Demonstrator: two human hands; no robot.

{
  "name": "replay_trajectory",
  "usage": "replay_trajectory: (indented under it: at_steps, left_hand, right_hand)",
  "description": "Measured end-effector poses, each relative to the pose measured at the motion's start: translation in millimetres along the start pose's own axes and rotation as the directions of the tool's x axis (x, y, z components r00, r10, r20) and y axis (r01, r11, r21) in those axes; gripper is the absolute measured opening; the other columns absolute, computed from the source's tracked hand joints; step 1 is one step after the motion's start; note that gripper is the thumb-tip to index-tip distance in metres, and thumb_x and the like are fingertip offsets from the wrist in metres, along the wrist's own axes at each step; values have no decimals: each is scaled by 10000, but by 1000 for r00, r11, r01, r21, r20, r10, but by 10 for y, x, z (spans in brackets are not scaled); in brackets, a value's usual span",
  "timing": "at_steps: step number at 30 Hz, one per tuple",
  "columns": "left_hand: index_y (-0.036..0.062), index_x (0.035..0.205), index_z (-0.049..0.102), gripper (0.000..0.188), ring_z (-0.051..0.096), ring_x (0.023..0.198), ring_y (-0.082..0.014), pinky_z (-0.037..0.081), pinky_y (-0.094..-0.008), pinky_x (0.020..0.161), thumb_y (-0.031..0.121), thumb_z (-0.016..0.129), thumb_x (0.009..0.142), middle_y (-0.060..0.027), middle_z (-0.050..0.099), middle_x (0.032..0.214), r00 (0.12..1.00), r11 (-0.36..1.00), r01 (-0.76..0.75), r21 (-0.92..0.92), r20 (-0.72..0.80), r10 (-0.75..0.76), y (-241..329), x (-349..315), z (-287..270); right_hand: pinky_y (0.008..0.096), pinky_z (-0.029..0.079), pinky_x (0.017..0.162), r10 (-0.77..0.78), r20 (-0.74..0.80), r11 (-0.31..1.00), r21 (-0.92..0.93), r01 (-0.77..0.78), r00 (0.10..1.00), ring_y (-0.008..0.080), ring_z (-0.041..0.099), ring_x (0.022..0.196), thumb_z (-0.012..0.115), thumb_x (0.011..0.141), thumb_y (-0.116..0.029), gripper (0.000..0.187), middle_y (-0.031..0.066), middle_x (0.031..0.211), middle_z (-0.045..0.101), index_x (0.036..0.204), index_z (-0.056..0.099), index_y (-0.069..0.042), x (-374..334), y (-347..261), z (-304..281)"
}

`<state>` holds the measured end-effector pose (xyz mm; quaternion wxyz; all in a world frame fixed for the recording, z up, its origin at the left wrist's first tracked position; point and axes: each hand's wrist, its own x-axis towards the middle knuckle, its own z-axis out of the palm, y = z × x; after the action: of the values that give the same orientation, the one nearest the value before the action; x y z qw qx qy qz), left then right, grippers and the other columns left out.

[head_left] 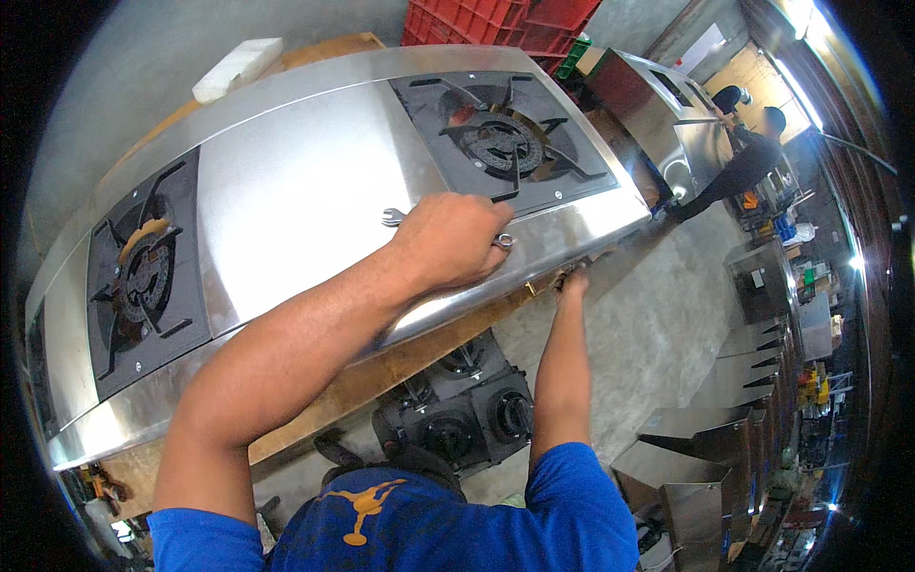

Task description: The person assembles a stainless steel gas stove on a workbench. They use a cordless drill and a wrench to fasten screws and tighten components on the side and top of the unit. The person repeatedly switches between tools to secure the appliance.

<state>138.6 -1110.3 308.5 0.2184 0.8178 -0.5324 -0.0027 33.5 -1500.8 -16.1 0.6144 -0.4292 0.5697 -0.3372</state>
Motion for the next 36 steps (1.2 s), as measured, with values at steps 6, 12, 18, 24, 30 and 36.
replay_trajectory:
  at_steps: [6, 12, 18, 24, 30, 36]
  left_hand:
    - [111, 1111, 633, 356, 636, 936, -329, 494, -462, 764, 371, 637, 869, -131, 636, 1033, 894, 894, -439, -89, -141, 425, 224, -150, -82]
    - [172, 1222, 678, 475, 538, 1181, -323, 396, -452, 926, 529, 539, 943, -134, 544, 1362, 628, 692, -722, 29, -395, 671, 591, -406, -2]
    - [105, 1258, 643, 644, 490, 1253, -376, 364, -477, 1025, 633, 425, 960, -183, 523, 1361, 792, 744, -610, -273, -220, 569, 672, -231, 31]
    - [40, 1180, 654, 506, 518, 1188, -377, 403, -480, 989, 476, 594, 930, -192, 568, 1259, 926, 937, -346, -47, -178, 333, 746, 805, 396]
    - [41, 1052, 682, 357, 572, 1086, -362, 446, -456, 951, 359, 676, 890, -150, 623, 1146, 930, 925, -360, -121, -120, 346, 547, 1072, 625]
    - [43, 1045, 690, 343, 567, 1069, -345, 434, -446, 929, 348, 673, 887, -141, 630, 1102, 927, 917, -371, -143, -116, 357, 516, 1041, 618]
  right_hand:
    - [353, 522, 731, -611, 269, 792, 190, 580, 745, 211, 624, 793, 600, 982, -261, 330, 85, 922, 656, 1141, 607, 28, -2179, -786, -295]
    - [420, 466, 987, -705, 710, 602, 603, 523, -7, 307, 566, 1189, 691, 912, -301, 422, 134, 1267, 589, 1209, 604, -14, -3923, -1354, -436]
    - [432, 519, 829, -671, 737, 396, 259, 881, 84, 349, 658, 950, 635, 905, -152, 177, 190, 976, 653, 996, 641, 0, -3770, -1327, -1009]
    - [356, 499, 823, -818, 209, 523, -118, 844, 536, 267, 646, 913, 613, 969, -209, 273, 133, 944, 679, 1131, 658, 6, -1828, -1047, -774]
    - [315, 489, 864, -744, 278, 612, -82, 787, 607, 183, 639, 951, 661, 959, -236, 266, 85, 1011, 703, 1126, 692, -31, -491, -818, -589]
    - [354, 497, 860, -699, 527, 472, -166, 866, 483, 259, 657, 949, 686, 928, -212, 226, 123, 1004, 685, 1068, 701, -35, -329, -1296, -790]
